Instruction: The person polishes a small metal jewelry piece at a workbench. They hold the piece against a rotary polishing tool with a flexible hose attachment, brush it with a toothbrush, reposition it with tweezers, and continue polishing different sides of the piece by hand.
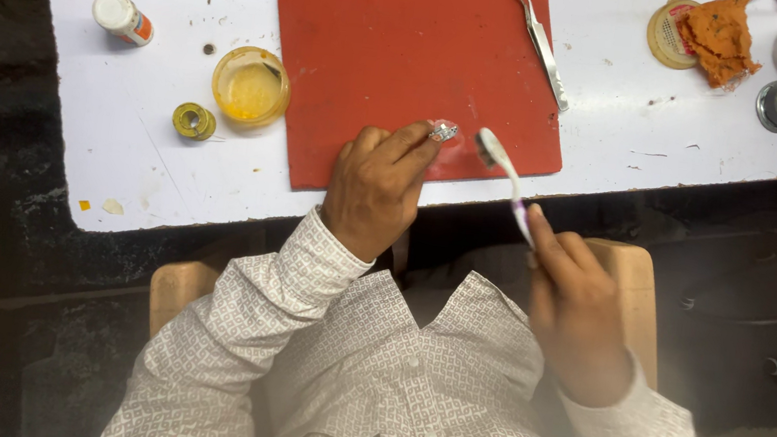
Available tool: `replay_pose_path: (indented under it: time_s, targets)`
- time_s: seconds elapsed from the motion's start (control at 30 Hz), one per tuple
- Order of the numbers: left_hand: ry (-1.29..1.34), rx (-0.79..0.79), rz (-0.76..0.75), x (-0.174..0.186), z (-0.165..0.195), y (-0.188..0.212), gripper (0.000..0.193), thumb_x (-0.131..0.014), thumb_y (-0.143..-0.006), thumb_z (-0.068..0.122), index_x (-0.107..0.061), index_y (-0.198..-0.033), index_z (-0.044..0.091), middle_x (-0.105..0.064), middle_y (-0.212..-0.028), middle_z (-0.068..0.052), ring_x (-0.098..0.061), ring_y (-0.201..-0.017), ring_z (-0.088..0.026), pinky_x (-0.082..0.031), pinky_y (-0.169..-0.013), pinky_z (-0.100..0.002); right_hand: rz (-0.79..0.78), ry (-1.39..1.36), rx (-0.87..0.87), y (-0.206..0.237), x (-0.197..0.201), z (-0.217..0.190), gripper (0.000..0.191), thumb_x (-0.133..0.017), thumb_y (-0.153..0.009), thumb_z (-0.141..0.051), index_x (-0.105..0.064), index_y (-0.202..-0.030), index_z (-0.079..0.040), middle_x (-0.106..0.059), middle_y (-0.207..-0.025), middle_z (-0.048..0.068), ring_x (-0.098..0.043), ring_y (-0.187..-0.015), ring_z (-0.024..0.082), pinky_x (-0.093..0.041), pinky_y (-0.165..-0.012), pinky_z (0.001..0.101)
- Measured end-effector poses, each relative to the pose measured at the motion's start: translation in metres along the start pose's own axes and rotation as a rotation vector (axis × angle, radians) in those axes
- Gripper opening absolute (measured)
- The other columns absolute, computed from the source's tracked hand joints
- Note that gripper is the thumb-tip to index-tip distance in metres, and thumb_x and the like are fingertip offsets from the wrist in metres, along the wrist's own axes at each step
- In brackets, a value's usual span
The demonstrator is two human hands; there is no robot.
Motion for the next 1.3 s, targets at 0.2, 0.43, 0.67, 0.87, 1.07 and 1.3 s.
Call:
replay_pose_path:
  time_s: [0.2,0.43,0.67,0.87,1.07,1.3]
  targets:
    - [0.000,-0.030,-0.019,-0.006,0.003,-0.005,0.023,-0.066,-0.092,0.002,-0.074,-0.113,0.008,-0.072,-0.120,0.001,-0.059,-0.087,-0.020,-0.048,-0.076,-0.035,-0.002,0.084,-0.028,-0.011,-0.042,-0.001,0.058,-0.059,-0.085,0.006,-0.059,-0.142,-0.007,-0.059,-0.092,0.014,-0.063,-0.065,0.030,-0.051,-0.058,0.0419]
    - [0.017,-0.024,-0.013,-0.005,0.001,-0.011,0.026,-0.066,-0.091,0.001,-0.074,-0.115,0.008,-0.070,-0.119,0.000,-0.056,-0.084,-0.023,-0.050,-0.078,-0.036,-0.059,0.180,-0.113,-0.004,-0.036,-0.010,0.060,-0.060,-0.083,0.002,-0.059,-0.142,-0.009,-0.055,-0.089,0.014,-0.062,-0.062,0.034,-0.050,-0.055,0.0449]
    - [-0.053,-0.024,-0.035,-0.014,0.001,-0.011,0.024,-0.066,-0.091,-0.002,-0.073,-0.112,0.007,-0.067,-0.117,-0.002,-0.057,-0.085,-0.023,-0.049,-0.077,-0.037,-0.052,0.193,-0.083,-0.015,-0.055,0.011,0.058,-0.062,-0.086,-0.001,-0.057,-0.143,-0.009,-0.055,-0.091,0.013,-0.061,-0.063,0.034,-0.050,-0.056,0.0449]
    - [-0.055,-0.036,-0.031,-0.015,-0.002,-0.010,0.026,-0.066,-0.089,-0.002,-0.073,-0.113,0.007,-0.068,-0.115,0.000,-0.058,-0.087,-0.022,-0.048,-0.076,-0.037,-0.122,0.175,-0.144,-0.002,-0.037,0.000,0.060,-0.061,-0.083,0.000,-0.058,-0.142,-0.012,-0.055,-0.087,0.013,-0.062,-0.062,0.033,-0.050,-0.055,0.0454]
    - [-0.105,-0.061,0.004,-0.016,0.002,-0.006,0.026,-0.066,-0.089,-0.002,-0.074,-0.112,0.006,-0.070,-0.120,-0.001,-0.056,-0.086,-0.021,-0.048,-0.075,-0.035,-0.062,0.186,-0.065,-0.021,-0.049,0.000,0.058,-0.061,-0.086,0.000,-0.056,-0.143,-0.008,-0.056,-0.092,0.013,-0.062,-0.063,0.034,-0.051,-0.056,0.0458]
    - [-0.060,-0.034,0.014,-0.006,-0.002,-0.004,0.022,-0.067,-0.092,0.000,-0.074,-0.112,0.007,-0.067,-0.110,-0.001,-0.056,-0.085,-0.023,-0.049,-0.075,-0.036,-0.104,0.216,-0.145,0.003,-0.043,-0.013,0.057,-0.060,-0.085,0.000,-0.058,-0.141,-0.011,-0.057,-0.089,0.013,-0.064,-0.062,0.034,-0.052,-0.055,0.0463]
Point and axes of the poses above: each hand's wrist, its own y-axis away from the middle knuckle, its own x-axis out of the back of the hand, z = x × y, the point moved 5 cm from there along -y, towards the middle knuckle
